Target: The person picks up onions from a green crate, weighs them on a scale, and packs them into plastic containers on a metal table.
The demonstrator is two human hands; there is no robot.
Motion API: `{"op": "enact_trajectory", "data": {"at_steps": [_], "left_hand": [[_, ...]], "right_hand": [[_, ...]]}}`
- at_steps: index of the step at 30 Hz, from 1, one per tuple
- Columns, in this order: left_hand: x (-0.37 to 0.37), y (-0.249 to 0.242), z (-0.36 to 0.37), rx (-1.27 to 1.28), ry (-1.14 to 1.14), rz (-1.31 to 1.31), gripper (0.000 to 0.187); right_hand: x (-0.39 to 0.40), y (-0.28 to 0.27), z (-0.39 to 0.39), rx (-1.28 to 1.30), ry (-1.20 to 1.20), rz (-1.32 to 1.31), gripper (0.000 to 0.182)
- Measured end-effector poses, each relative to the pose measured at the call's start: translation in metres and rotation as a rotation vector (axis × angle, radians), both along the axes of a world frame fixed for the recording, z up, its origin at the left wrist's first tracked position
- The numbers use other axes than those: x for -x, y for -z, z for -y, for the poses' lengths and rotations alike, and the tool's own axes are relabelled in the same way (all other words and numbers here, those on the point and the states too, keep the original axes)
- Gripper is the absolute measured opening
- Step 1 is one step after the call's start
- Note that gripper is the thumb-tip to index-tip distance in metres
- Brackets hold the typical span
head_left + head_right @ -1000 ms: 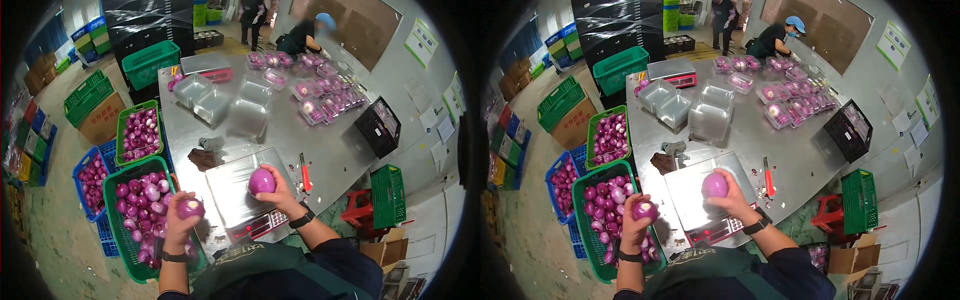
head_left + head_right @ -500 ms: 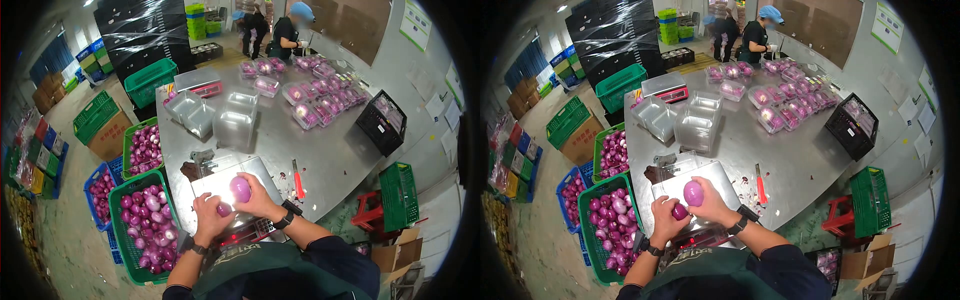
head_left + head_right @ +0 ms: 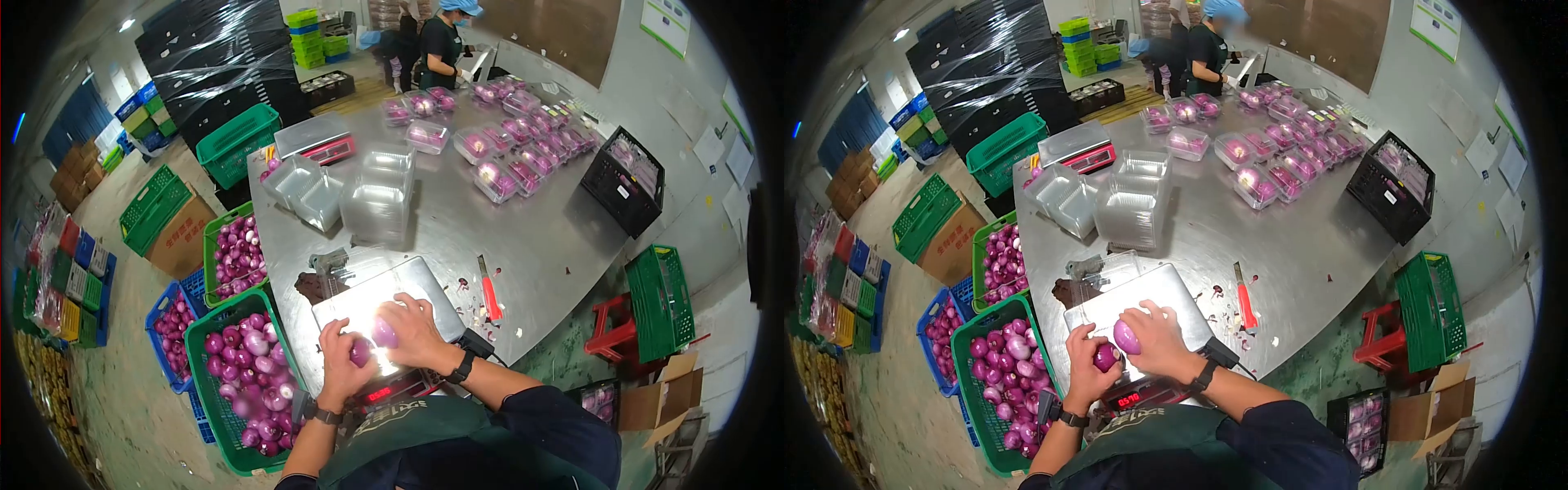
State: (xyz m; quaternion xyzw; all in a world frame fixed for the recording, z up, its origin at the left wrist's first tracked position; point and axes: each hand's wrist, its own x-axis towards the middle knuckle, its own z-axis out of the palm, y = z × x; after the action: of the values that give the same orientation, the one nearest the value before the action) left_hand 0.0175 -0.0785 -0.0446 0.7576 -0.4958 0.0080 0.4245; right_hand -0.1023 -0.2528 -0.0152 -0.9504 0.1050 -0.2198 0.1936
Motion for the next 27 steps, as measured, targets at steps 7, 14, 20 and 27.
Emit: {"op": "enact_trajectory", "data": {"at_steps": [7, 14, 20, 27], "left_hand": [[0.013, -0.010, -0.009, -0.039, -0.113, -0.012, 0.068], [0.037, 0.011, -0.038, -0.013, -0.295, -0.342, 0.083], [0.043, 0.025, -0.057, 0.141, -0.270, -1.156, 0.053], [0.047, -0.020, -0.066, 0.355, -0.159, -1.596, 0.031]], "right_hand": [[0.001, 0.005, 0.013, -0.228, 0.035, 0.169, 0.056], [-0.030, 0.029, 0.055, -0.510, 0.267, 0.131, 0.072], [-0.060, 0.029, 0.091, -1.195, 0.278, -0.001, 0.077], [0.037, -0.025, 0.061, -0.154, -0.149, -0.122, 0.084]]}}
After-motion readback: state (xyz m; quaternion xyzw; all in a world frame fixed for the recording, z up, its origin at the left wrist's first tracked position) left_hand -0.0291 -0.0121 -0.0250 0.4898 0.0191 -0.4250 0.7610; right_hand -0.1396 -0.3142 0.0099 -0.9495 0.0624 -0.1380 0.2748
